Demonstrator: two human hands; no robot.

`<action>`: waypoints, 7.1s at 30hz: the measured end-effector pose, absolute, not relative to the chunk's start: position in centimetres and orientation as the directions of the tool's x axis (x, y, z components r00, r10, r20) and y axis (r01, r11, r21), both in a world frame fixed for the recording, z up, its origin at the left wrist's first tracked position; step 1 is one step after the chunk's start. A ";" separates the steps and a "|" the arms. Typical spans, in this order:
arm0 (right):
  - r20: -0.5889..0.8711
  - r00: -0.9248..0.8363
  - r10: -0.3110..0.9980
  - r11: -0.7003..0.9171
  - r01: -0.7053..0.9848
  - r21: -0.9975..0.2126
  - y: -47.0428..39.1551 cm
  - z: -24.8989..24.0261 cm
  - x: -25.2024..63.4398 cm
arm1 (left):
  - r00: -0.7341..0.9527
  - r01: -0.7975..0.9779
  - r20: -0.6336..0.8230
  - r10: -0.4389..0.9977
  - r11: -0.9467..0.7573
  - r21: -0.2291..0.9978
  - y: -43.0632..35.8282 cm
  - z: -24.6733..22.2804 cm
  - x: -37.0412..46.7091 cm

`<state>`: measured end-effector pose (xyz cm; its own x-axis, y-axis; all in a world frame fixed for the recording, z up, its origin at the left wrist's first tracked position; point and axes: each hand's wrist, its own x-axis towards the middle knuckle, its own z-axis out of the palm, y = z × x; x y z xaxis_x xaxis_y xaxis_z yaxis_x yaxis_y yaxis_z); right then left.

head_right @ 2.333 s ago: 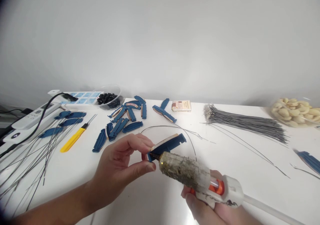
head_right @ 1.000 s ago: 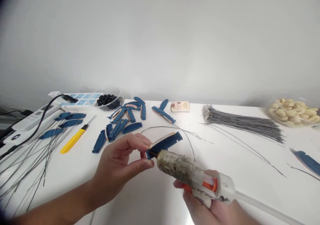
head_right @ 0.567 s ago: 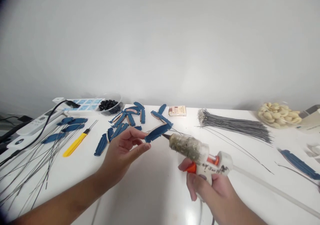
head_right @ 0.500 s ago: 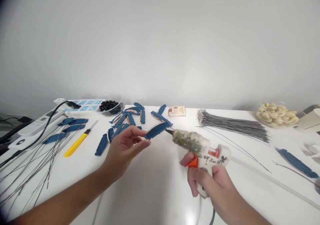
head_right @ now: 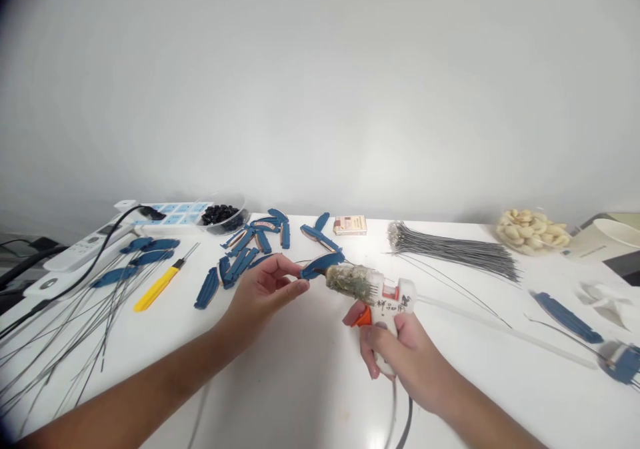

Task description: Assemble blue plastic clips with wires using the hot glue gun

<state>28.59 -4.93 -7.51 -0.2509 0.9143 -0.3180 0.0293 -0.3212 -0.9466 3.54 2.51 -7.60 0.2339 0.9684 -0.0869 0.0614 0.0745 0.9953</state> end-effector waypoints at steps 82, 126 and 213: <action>0.030 0.092 0.995 -0.040 0.673 -0.739 -5.8 -8.3 28.2 | 0.169 0.244 0.057 0.984 -0.098 0.965 1.9 -7.3 3.7; -0.385 -0.276 0.881 -0.142 0.621 -0.771 -7.3 -1.7 31.1 | -0.001 -0.166 0.012 1.000 -0.012 0.986 5.7 -9.0 2.5; -0.362 -0.092 0.928 -0.369 -0.072 -0.927 -1.9 -6.6 28.1 | 0.354 0.180 0.089 0.931 -0.161 0.970 4.7 -9.9 8.2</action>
<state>28.15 -1.90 -6.64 -0.0923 0.9277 -0.3617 -0.0721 -0.3685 -0.9268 8.19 4.70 -9.92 0.3535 0.9312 0.0889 0.1802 -0.1611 0.9703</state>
